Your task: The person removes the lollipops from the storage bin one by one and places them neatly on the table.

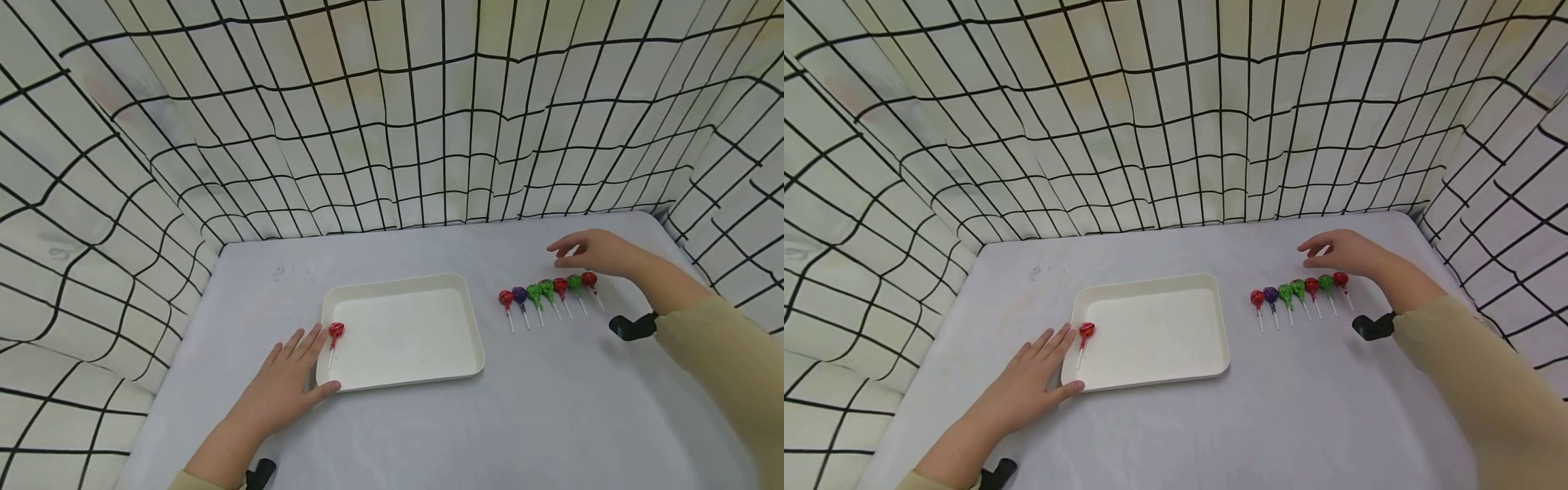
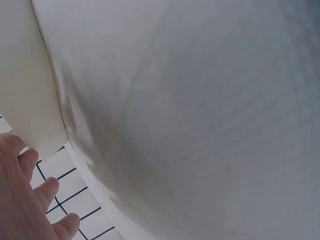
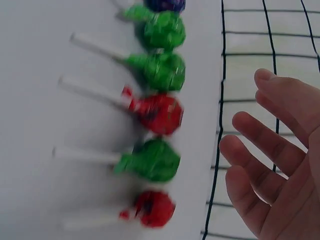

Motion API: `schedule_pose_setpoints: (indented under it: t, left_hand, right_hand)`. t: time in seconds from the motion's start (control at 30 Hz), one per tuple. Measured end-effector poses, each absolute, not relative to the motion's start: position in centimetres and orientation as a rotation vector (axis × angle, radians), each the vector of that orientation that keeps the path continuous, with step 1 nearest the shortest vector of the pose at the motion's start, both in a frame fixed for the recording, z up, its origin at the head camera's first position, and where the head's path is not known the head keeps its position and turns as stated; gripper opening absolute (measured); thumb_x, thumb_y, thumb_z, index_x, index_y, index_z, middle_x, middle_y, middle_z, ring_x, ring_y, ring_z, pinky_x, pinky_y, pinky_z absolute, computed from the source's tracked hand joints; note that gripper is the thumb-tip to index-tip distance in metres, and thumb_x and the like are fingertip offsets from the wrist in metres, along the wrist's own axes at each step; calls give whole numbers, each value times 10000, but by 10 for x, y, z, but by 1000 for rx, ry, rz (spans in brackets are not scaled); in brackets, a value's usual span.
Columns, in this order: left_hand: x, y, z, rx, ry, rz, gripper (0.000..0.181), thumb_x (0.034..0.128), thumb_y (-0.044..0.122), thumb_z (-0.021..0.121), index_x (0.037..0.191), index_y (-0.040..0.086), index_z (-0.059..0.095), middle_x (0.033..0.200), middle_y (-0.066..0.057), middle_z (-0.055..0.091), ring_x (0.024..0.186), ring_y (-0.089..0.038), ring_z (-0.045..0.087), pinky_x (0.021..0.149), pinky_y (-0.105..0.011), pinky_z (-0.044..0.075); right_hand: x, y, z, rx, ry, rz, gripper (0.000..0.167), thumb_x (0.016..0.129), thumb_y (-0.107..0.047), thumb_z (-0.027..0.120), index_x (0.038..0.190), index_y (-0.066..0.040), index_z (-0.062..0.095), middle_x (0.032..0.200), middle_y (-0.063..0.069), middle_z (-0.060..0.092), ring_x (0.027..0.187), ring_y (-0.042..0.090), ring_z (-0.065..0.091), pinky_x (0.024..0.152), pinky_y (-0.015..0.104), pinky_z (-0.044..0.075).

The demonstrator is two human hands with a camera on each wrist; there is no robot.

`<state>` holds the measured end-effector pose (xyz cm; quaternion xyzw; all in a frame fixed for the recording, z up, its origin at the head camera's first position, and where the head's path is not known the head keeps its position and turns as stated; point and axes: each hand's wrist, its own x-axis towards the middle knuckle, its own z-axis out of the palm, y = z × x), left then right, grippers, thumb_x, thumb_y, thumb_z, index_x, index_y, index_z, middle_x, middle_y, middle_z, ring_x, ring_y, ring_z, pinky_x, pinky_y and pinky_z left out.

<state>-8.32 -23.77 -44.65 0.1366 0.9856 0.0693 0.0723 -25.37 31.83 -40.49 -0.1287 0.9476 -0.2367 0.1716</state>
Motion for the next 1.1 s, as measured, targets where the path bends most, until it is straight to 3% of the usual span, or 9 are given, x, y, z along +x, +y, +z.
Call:
schedule_pose_setpoints:
  t: [0.23, 1.1]
  left_hand:
    - [-83, -237, -446, 418, 2968, 211, 981, 841, 660, 644, 1584, 153, 253, 1641, -46, 218, 1493, -357, 187, 1169, -620, 171]
    - [-83, -238, -446, 420, 2972, 198, 990, 834, 700, 615, 1577, 143, 274, 1638, -50, 229, 1491, -356, 198, 1165, -623, 183]
  right_hand:
    - [-254, 280, -399, -411, 2671, -694, 429, 941, -331, 694, 1325, -146, 645, 1195, 54, 678, 1042, 261, 595, 839, 431, 552]
    - [-259, 160, -396, -670, 2525, -798, 359, 918, -304, 727, 1259, -195, 698, 1098, -28, 673, 1004, 195, 601, 795, 343, 545]
